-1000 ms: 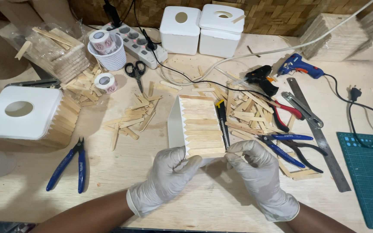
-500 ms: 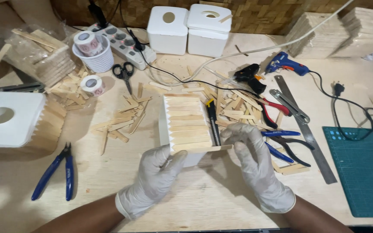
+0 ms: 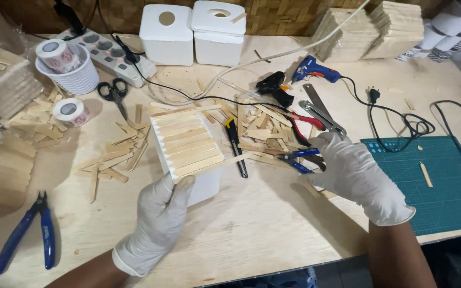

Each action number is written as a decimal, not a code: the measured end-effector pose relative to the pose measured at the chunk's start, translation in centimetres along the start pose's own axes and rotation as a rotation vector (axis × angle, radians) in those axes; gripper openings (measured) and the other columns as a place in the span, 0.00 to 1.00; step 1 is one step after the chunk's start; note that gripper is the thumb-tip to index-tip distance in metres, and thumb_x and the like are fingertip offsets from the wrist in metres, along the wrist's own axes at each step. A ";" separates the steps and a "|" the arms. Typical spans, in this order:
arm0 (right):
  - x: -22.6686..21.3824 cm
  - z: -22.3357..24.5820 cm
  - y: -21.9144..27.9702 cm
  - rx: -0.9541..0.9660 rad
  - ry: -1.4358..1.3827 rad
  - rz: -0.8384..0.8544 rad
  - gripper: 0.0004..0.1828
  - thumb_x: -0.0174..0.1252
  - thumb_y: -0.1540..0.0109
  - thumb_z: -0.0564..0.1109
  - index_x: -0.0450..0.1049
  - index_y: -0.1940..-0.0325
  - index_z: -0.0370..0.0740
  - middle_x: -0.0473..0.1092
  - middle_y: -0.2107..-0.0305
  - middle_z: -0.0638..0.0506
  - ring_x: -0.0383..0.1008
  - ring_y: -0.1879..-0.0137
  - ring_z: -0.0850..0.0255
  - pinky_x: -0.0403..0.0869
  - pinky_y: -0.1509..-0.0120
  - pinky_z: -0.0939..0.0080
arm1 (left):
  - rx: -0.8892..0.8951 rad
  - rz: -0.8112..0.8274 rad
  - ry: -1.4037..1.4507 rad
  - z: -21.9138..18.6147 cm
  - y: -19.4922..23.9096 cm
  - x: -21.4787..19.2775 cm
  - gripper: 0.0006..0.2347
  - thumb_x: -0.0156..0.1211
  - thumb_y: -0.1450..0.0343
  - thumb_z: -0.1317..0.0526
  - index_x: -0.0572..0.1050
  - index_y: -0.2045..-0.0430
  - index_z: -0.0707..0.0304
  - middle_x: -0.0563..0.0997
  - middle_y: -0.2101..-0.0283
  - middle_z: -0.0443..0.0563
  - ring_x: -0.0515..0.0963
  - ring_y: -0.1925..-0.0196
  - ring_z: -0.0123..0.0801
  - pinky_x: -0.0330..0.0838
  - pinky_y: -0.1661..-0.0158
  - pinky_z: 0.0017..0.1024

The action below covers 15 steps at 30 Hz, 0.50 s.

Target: Assembling a decorative container by gluing popsicle sticks to a plastic base and trimming them to size.

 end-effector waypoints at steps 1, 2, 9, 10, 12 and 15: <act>0.8 -0.4 -0.1 0.018 0.057 0.027 0.54 0.66 0.52 0.77 0.59 0.28 0.57 0.66 0.40 0.51 0.71 0.38 0.50 0.72 0.40 0.48 | 0.037 0.011 0.025 -0.6 -0.1 0.1 0.16 0.57 0.26 0.64 0.75 0.43 0.67 0.82 0.44 0.55 0.82 0.45 0.33 0.77 0.44 0.26; 1.6 -0.8 -0.2 0.037 0.113 0.054 0.66 0.70 0.57 0.78 0.51 0.20 0.64 0.61 0.33 0.52 0.68 0.34 0.50 0.72 0.39 0.45 | 0.074 0.023 0.050 -1.2 -0.1 0.2 0.16 0.55 0.25 0.64 0.73 0.42 0.68 0.80 0.42 0.58 0.81 0.40 0.38 0.76 0.38 0.30; 3.0 -1.5 -0.2 0.071 -0.193 0.028 0.44 0.70 0.51 0.60 0.68 0.30 0.57 0.77 0.51 0.50 0.79 0.50 0.52 0.77 0.39 0.53 | 0.110 0.021 -0.005 -1.4 -0.6 0.1 0.13 0.55 0.24 0.60 0.79 0.49 0.66 0.85 0.49 0.50 0.83 0.50 0.29 0.78 0.51 0.26; 2.8 -1.2 -0.4 0.029 -0.094 -0.033 0.38 0.68 0.50 0.61 0.71 0.37 0.53 0.78 0.59 0.48 0.80 0.56 0.49 0.78 0.47 0.51 | 0.115 0.021 0.022 -1.4 -0.7 0.1 0.14 0.55 0.24 0.60 0.78 0.47 0.66 0.84 0.47 0.52 0.83 0.47 0.31 0.78 0.47 0.26; 3.0 -1.0 -0.3 -0.016 0.008 -0.096 0.32 0.66 0.50 0.61 0.73 0.45 0.50 0.80 0.66 0.47 0.81 0.63 0.46 0.79 0.54 0.49 | 0.121 0.017 0.051 -1.3 -0.7 0.2 0.14 0.55 0.24 0.61 0.77 0.46 0.67 0.83 0.45 0.55 0.83 0.45 0.33 0.77 0.44 0.26; 0.1 1.9 1.7 -0.148 0.636 -0.540 0.38 0.47 0.42 0.74 0.68 0.37 0.51 0.72 0.64 0.52 0.73 0.62 0.57 0.72 0.61 0.57 | 0.120 0.005 0.081 -0.7 -0.6 0.1 0.13 0.58 0.25 0.61 0.78 0.50 0.67 0.84 0.49 0.52 0.84 0.49 0.32 0.81 0.48 0.27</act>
Point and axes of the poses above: each hand's wrist, its own y-axis away from the middle knuckle, its own x-axis out of the palm, z = x × y, the point moved 10 cm from there along -y, towards the middle knuckle
